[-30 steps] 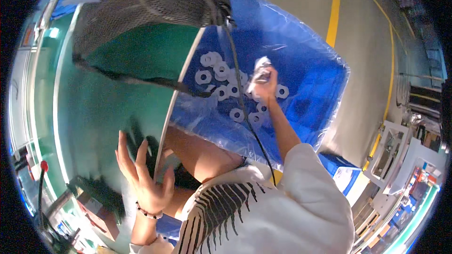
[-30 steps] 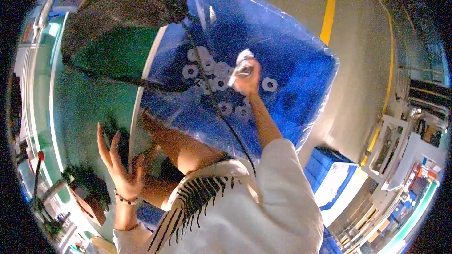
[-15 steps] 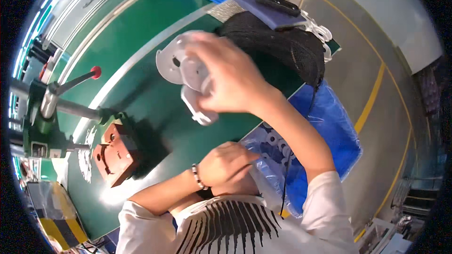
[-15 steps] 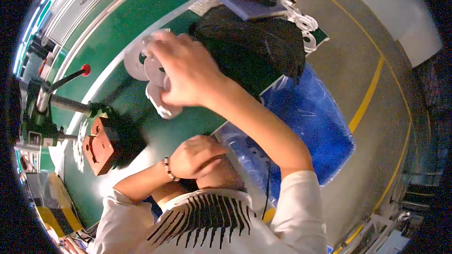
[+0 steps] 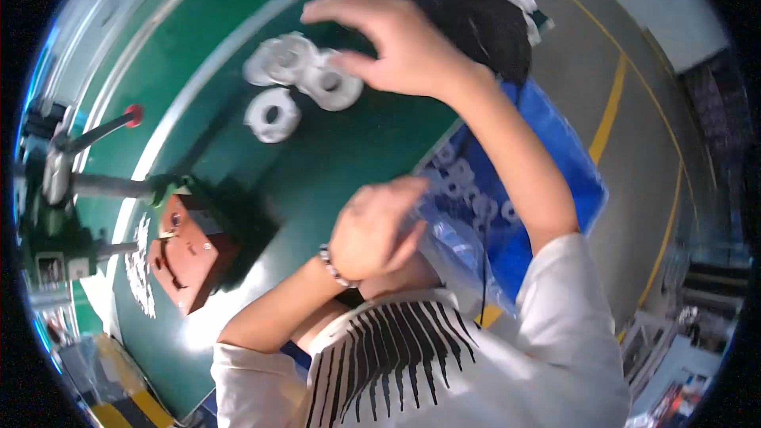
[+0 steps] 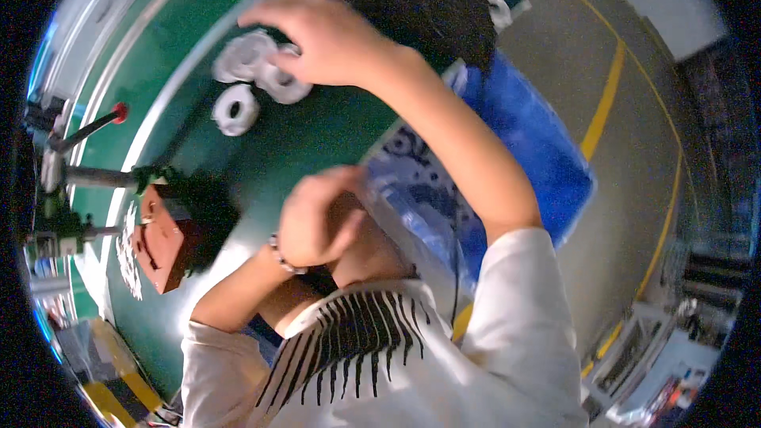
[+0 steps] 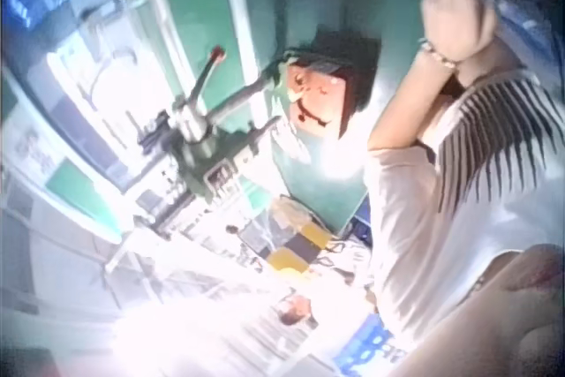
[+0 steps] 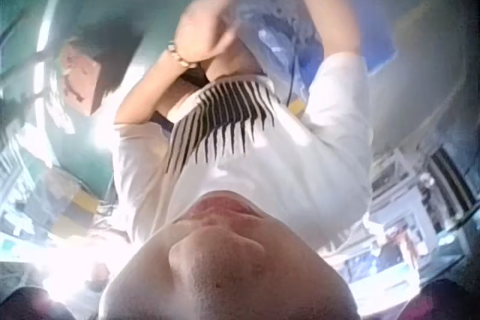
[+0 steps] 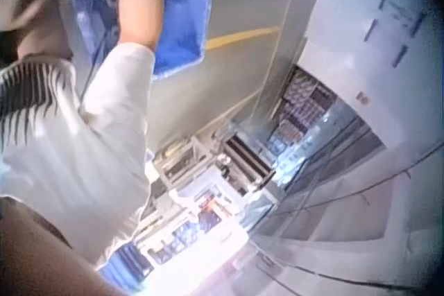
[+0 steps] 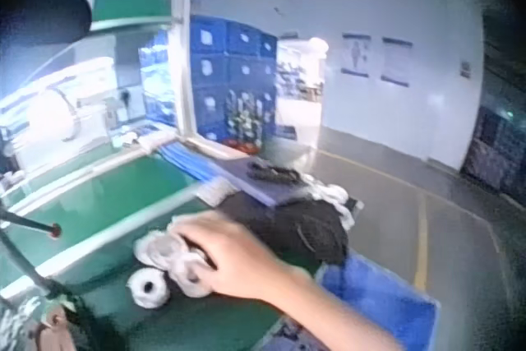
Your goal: Using a manual press to insert metal pins into plastic parts.
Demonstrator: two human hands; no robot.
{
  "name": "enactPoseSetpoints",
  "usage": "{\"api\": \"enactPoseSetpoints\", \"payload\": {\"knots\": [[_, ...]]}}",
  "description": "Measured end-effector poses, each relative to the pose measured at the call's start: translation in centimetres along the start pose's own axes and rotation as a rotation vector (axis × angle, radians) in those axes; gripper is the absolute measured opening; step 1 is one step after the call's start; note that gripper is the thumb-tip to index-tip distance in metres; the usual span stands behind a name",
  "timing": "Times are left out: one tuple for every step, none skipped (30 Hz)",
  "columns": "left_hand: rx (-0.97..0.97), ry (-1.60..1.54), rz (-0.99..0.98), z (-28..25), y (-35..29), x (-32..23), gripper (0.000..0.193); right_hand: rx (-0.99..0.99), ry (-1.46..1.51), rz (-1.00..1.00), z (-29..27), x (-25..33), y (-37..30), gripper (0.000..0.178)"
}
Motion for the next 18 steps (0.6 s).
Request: {"api": "enactPoseSetpoints", "payload": {"knots": [[-0.025, -0.022, -0.031, -0.6, -0.4, -0.5, 0.044, -0.169, -0.01, 0.016, -3.7, 1.1, -2.3, 0.034], [-0.047, -0.04, -0.066, -0.8, -1.0, -0.8, 0.043, -0.33, -0.107, 0.016, -7.1, 1.9, -5.6, 0.025], [-0.151, -0.085, -0.007, -0.8, -2.2, -1.6, 0.042, -0.506, -0.088, 0.084, -9.9, 1.2, -10.0, 0.02], [-0.049, -0.179, -0.047, 0.0, -2.7, -2.5, 0.034, -0.776, -0.045, 0.159, -11.4, 0.7, -15.9, 0.016], [0.07, -0.163, -0.025, 2.1, -2.5, -3.5, 0.031, -0.923, -0.118, 0.29, -13.3, 0.2, -21.9, 0.018], [0.188, -0.133, 0.003, 4.0, -2.1, -4.1, 0.027, -0.93, -0.21, 0.499, -14.2, -1.0, -27.9, 0.022], [0.234, -0.145, -0.061, 5.7, -1.7, -3.7, 0.025, -0.978, -0.215, 0.684, -13.4, -2.4, -33.6, 0.021], [0.257, -0.159, -0.06, 7.4, -1.2, -3.0, 0.025, -0.92, -0.154, 0.891, -11.9, -4.2, -38.8, 0.024], [0.277, -0.2, -0.185, 10.0, -0.6, -0.8, 0.024, -0.986, -0.046, 0.962, -9.1, -5.6, -44.1, 0.027], [0.292, -0.249, -0.3, 13.0, 0.1, 1.5, 0.024, -0.814, -0.175, 1.09, -6.8, -7.0, -49.4, 0.028], [0.347, -0.268, -0.376, 16.5, 0.1, 4.4, 0.022, -0.674, -0.183, 1.194, -3.7, -7.6, -52.1, 0.027], [0.397, -0.248, -0.462, 19.1, -0.4, 7.8, 0.021, -0.435, -0.076, 1.366, 0.8, -8.9, -52.6, 0.035], [0.419, -0.325, -0.589, 23.7, -1.7, 11.3, 0.019, -0.434, 0.152, 1.429, 5.5, -10.1, -56.9, 0.047], [0.437, -0.376, -0.733, 26.8, -2.9, 14.6, 0.017, -0.218, -0.026, 1.391, 9.0, -10.6, -56.7, 0.053], [0.438, -0.378, -0.708, 29.2, -2.1, 15.9, 0.015, 0.009, -0.211, 1.353, 11.6, -10.7, -56.7, 0.06], [0.43, -0.363, -0.683, 30.6, -1.3, 17.4, 0.012, 0.091, -0.12, 1.419, 13.6, -11.6, -56.3, 0.067], [0.439, -0.354, -0.688, 31.9, -1.6, 19.7, 0.012, 0.174, -0.024, 1.473, 15.7, -12.5, -55.5, 0.075], [0.521, -0.449, -0.777, 34.3, -2.7, 21.9, 0.013, 0.173, -0.02, 1.478, 17.0, -13.3, -55.1, 0.075]]}}
Point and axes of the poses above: each hand's wrist, its own y-axis towards the middle knuckle, its own z-axis out of the palm, x = y × z, the point moved 7 cm from there along y, towards the middle knuckle, and after that the axes turned 3 degrees about x, right-handed, at the moved point
